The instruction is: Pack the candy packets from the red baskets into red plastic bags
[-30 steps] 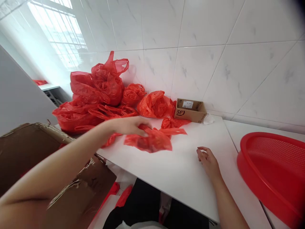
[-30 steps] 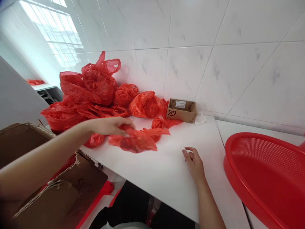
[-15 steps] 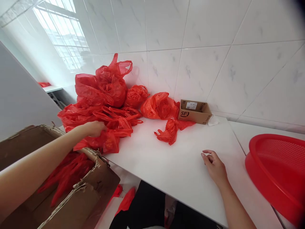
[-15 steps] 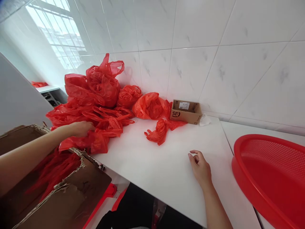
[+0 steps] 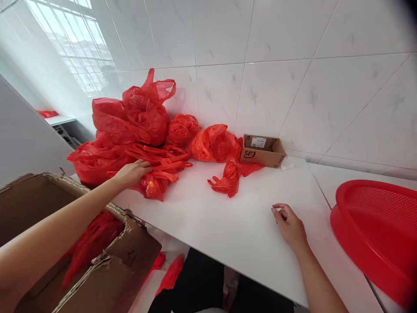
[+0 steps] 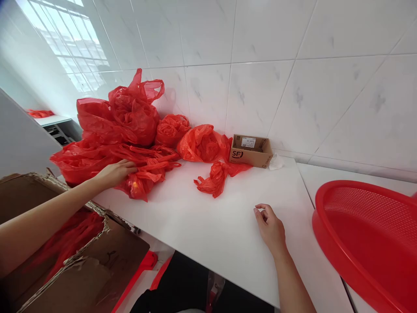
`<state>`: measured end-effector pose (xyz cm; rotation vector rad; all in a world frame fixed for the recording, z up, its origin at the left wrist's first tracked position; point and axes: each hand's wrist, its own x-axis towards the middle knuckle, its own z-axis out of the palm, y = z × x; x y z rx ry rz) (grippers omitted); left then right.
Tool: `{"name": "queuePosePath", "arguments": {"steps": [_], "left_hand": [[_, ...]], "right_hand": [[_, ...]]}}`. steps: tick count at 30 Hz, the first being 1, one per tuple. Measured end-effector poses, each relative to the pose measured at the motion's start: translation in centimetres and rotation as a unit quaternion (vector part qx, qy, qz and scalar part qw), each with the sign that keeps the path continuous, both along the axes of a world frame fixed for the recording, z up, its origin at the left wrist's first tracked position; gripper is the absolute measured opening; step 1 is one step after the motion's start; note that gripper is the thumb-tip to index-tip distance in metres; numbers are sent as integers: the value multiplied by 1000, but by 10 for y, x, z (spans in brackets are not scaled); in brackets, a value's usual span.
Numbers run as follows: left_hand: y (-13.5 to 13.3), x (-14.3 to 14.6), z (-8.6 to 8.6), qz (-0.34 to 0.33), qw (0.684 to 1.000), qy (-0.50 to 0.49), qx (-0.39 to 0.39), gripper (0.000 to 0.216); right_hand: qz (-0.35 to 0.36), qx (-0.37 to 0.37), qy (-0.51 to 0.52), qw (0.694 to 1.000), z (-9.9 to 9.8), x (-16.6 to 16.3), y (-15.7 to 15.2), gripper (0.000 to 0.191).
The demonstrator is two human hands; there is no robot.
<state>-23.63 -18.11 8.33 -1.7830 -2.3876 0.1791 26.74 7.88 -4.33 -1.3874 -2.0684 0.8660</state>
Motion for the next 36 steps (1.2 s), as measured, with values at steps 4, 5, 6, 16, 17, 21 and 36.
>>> {"name": "queuePosePath", "arguments": {"steps": [4, 5, 6, 16, 17, 21, 36], "left_hand": [[11, -2, -7, -24, 999, 27, -2, 38], [14, -3, -7, -23, 999, 34, 3, 38], [16, -4, -8, -19, 999, 41, 8, 39], [20, 19, 2, 94, 993, 33, -60, 37], [21, 25, 10, 107, 992, 28, -67, 39], [43, 71, 36, 72, 996, -7, -57, 43], [166, 283, -56, -91, 926, -346, 119, 22]], "right_hand": [[1, 0, -5, 1000, 0, -1, 1, 30], [2, 2, -5, 1000, 0, -1, 1, 30], [3, 4, -4, 1000, 0, -1, 0, 30], [2, 1, -5, 1000, 2, -2, -1, 28], [4, 1, -5, 1000, 2, -2, -1, 28], [4, -4, 0, 1000, 4, -3, -1, 24], [14, -28, 161, 986, 3, -6, -2, 33]]}}
